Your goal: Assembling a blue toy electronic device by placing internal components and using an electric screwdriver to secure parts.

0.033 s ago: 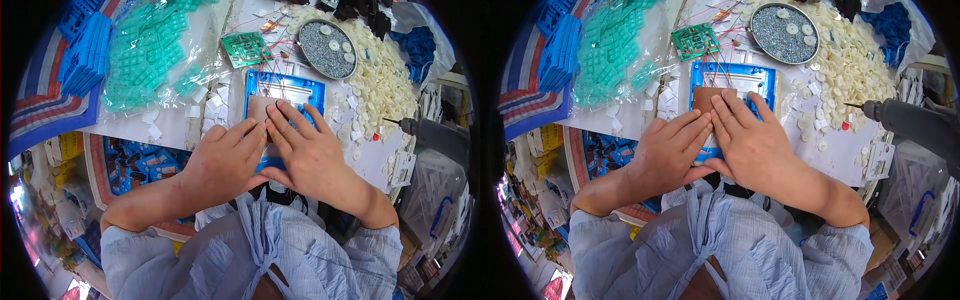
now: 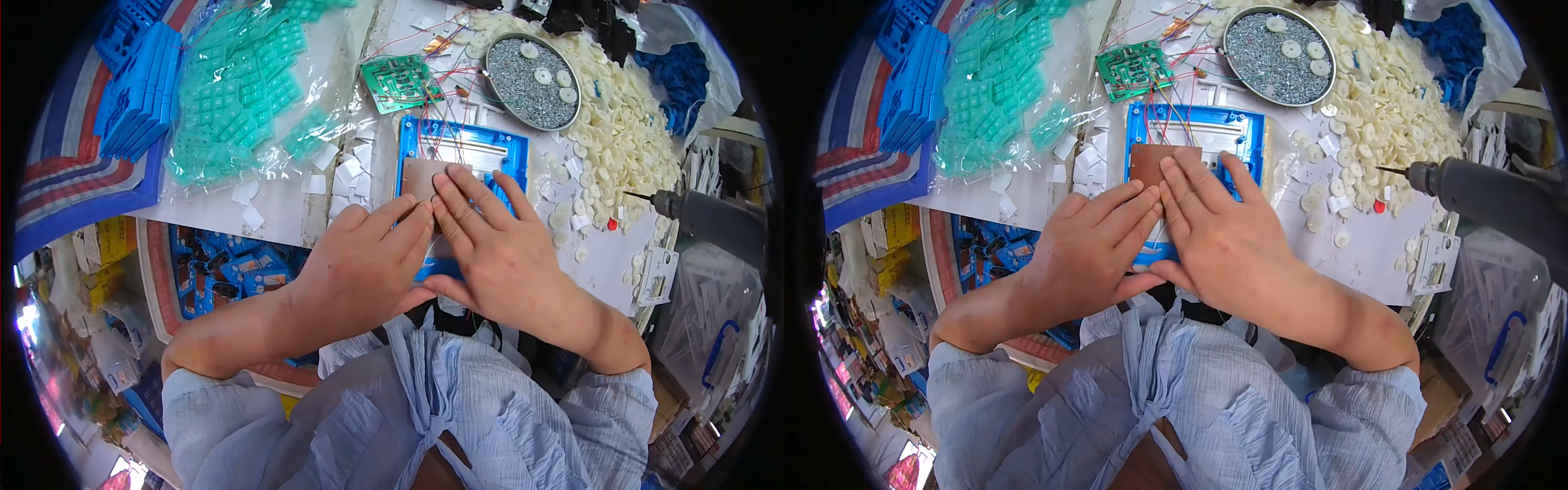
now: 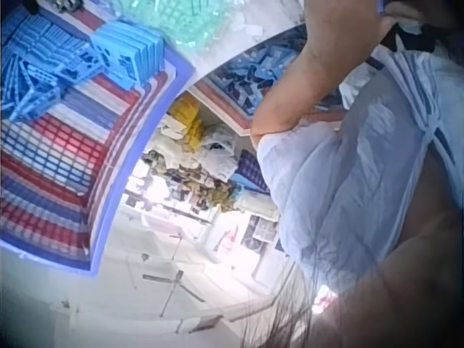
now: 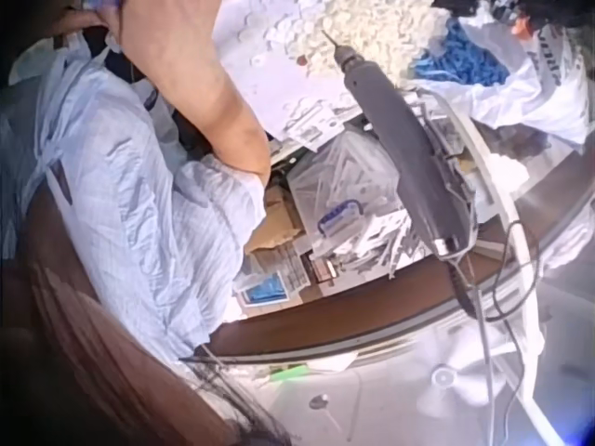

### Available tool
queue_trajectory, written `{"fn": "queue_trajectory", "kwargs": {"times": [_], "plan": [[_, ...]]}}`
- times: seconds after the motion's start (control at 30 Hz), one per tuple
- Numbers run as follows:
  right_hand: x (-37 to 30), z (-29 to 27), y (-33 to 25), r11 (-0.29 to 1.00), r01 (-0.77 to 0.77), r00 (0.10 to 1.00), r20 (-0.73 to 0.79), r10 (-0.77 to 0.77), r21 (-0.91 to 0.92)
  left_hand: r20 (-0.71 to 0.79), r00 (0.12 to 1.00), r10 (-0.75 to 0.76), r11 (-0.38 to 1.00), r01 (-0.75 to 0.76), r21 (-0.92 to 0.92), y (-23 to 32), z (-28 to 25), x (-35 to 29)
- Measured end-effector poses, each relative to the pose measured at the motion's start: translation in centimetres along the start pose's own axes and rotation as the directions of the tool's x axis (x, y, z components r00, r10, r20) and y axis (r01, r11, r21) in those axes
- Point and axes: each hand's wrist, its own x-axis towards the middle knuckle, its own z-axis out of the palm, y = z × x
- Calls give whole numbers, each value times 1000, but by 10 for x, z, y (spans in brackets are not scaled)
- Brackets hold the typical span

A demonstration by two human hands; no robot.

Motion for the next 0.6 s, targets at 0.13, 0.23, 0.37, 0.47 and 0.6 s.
{"fn": "queue_trajectory", "kwargs": {"times": [0.13,0.23,0.37,0.47,0.6], "plan": [[0,9,-3,1000,-3,1000,-12,3,-18,131,984,122,972,-92,-214,-35,-32,32],[-2,8,-7,999,-33,998,-44,34,20,-58,982,181,959,-190,-212,-71,-40,116],[1,10,-13,999,-27,997,-78,30,39,-182,983,24,960,28,279,-98,4,235],[-2,15,-12,996,-58,993,-101,64,61,54,998,-26,942,6,336,-82,2,256],[-4,18,-12,986,-78,977,-186,105,148,124,992,-7,929,-39,367,-65,4,265]]}}
